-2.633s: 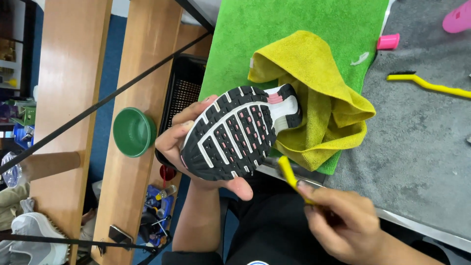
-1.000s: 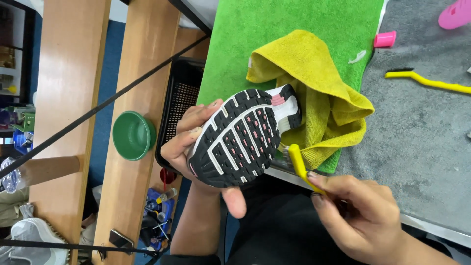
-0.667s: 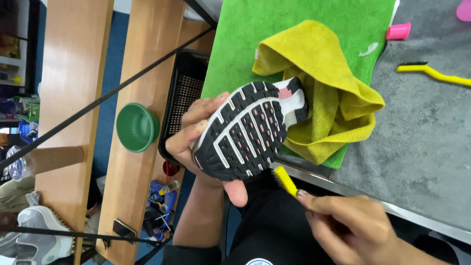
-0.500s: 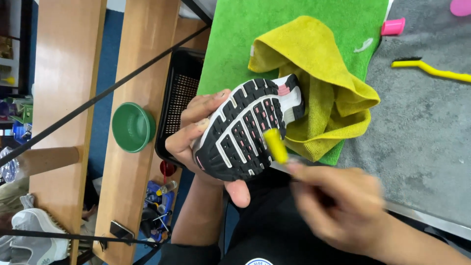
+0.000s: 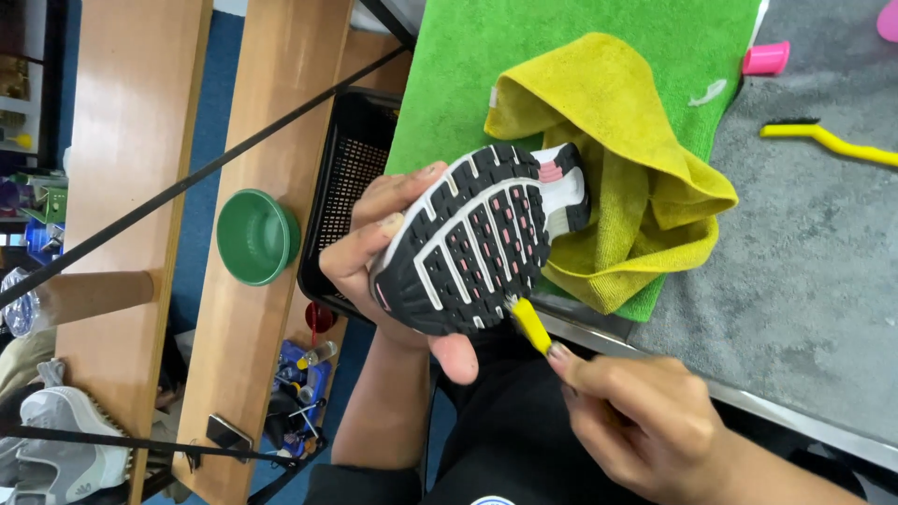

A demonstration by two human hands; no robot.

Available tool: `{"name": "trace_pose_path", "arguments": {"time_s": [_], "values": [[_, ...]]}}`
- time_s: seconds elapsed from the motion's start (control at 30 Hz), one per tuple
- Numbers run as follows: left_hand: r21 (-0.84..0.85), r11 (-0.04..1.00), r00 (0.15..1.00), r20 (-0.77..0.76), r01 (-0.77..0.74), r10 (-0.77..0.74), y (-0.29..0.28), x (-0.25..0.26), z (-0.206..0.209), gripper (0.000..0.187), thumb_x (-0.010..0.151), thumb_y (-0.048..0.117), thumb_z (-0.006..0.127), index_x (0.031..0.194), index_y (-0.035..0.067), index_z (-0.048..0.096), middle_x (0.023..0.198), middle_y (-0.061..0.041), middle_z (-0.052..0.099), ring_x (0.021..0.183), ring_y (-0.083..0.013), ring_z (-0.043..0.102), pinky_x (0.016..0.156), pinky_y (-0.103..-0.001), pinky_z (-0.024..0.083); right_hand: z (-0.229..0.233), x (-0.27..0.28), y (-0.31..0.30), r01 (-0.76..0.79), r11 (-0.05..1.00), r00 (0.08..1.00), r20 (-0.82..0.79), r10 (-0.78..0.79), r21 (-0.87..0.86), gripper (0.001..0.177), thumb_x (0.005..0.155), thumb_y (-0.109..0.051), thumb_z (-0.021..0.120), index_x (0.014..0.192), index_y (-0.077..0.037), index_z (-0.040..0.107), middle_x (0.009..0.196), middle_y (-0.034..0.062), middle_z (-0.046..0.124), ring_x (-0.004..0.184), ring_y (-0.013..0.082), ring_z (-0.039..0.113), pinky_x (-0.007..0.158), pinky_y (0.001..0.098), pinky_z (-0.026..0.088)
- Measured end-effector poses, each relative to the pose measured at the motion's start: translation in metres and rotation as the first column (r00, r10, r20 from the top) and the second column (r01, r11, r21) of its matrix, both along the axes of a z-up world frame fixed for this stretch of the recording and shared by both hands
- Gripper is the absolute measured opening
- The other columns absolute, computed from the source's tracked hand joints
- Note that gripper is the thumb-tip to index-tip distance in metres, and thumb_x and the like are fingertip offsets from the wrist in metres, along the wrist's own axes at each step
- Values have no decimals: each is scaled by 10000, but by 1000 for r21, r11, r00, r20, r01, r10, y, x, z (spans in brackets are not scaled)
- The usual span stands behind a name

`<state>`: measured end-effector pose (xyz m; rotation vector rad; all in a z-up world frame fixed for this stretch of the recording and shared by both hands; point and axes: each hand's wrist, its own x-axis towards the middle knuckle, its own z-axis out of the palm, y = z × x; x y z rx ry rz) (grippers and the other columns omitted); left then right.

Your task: The person scrubs the sole of a sneaker with a yellow brush, wipes it with a yellow cloth, and uses a cotton swab to clean the grooves. The person repeats the scrubbing and wiping steps on the same shoe.

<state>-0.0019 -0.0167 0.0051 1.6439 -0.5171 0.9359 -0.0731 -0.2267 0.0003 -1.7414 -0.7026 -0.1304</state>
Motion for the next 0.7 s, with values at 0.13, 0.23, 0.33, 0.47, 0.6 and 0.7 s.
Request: {"name": "trace_pose_path", "arguments": {"time_s": [0.13, 0.23, 0.33, 0.47, 0.6, 0.7], "values": [[-43, 999, 999, 26, 27, -25, 1, 5, -3, 781, 729, 700, 655, 1244, 160, 422, 1226, -195, 616, 1128, -291, 659, 1014, -412, 522, 10, -2, -18, 110, 994, 983, -148, -107, 11, 182, 765, 2, 700, 945, 27, 691, 772, 33, 784, 416, 56, 636, 417, 171, 491], [-39, 999, 998, 62, 26, -24, -2, 7, -2, 797, 701, 699, 668, 1229, 148, 437, 1209, -156, 624, 1120, -288, 668, 988, -415, 532, 11, 17, 0, 131, 990, 989, -60, -134, -55, 187, 836, -65, 701, 1022, -67, 715, 707, 12, 719, 400, 105, 514, 448, 259, 424], [-23, 1000, 1000, -13, 1, -1, 2, 1, -3, 780, 746, 710, 638, 1233, 150, 400, 1248, -205, 608, 1147, -305, 654, 1035, -437, 519, 1, -1, 9, -3, 998, 996, -88, 8, 57, 165, 857, 6, 648, 1018, 24, 678, 572, 14, 418, 425, 154, 342, 432, 267, 353], [-57, 998, 999, -34, 0, -1, 2, -2, -3, 808, 713, 706, 656, 1235, 145, 398, 1249, -185, 592, 1158, -319, 652, 1041, -458, 535, -1, -18, -16, -54, 996, 978, -200, 68, 72, 252, 803, -42, 690, 1054, -12, 707, 559, -22, 681, 328, 112, 462, 376, 256, 363], [-45, 998, 999, 42, 33, -31, 0, 8, -3, 807, 709, 723, 637, 1240, 152, 429, 1225, -179, 622, 1140, -288, 663, 1013, -419, 499, 22, -10, -5, 313, 950, 915, -268, -302, -4, 206, 730, 12, 710, 933, 41, 701, 818, 134, 765, 494, 84, 672, 488, 157, 476], [-49, 998, 999, 36, 40, -38, 2, 8, -5, 808, 708, 721, 641, 1238, 150, 426, 1225, -179, 620, 1143, -291, 663, 1029, -422, 506, 22, 4, 17, 175, 984, 981, -89, -171, 42, 159, 802, 34, 692, 957, 54, 664, 769, 105, 704, 472, 110, 581, 477, 210, 455]]}}
